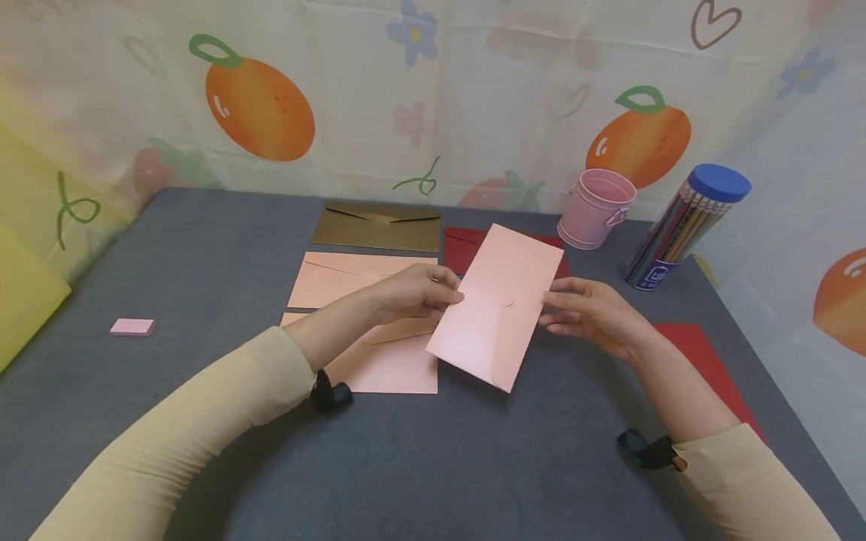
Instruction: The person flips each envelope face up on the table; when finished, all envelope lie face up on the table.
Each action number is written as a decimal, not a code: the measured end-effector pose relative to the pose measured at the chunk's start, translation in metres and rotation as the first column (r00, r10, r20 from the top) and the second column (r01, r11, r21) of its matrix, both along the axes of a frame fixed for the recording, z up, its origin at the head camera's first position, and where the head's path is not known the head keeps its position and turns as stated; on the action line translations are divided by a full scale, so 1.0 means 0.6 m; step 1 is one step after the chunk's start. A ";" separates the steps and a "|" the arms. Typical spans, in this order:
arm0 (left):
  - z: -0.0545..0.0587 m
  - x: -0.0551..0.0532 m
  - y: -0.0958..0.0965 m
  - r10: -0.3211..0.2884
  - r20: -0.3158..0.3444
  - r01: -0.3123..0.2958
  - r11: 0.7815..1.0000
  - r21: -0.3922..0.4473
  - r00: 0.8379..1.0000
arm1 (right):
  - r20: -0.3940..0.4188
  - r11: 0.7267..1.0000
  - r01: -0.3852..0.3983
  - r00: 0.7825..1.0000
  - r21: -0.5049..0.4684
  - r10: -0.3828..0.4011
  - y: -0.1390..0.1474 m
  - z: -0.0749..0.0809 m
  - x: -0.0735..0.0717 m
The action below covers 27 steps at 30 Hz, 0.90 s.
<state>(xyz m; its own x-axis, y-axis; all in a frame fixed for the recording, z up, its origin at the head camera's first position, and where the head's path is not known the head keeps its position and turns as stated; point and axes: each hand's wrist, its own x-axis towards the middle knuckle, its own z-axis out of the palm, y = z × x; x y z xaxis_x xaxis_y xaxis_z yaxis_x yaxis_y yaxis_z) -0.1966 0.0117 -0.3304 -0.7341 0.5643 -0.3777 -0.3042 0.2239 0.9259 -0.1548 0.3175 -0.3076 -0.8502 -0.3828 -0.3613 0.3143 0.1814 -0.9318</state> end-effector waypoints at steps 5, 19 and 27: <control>0.001 0.006 0.008 0.103 0.011 -0.104 0.994 0.042 0.995 | -0.004 0.991 -0.050 0.999 0.124 0.051 -0.026 0.002 0.005; 0.001 -0.009 -0.013 0.215 0.088 -0.226 0.965 0.136 0.973 | -0.019 0.942 -0.136 0.989 0.308 0.149 -0.023 0.002 0.009; 0.000 -0.021 -0.031 0.232 0.003 -0.232 0.972 0.046 0.973 | 0.006 0.932 -0.149 0.988 0.331 0.155 -0.010 0.002 0.009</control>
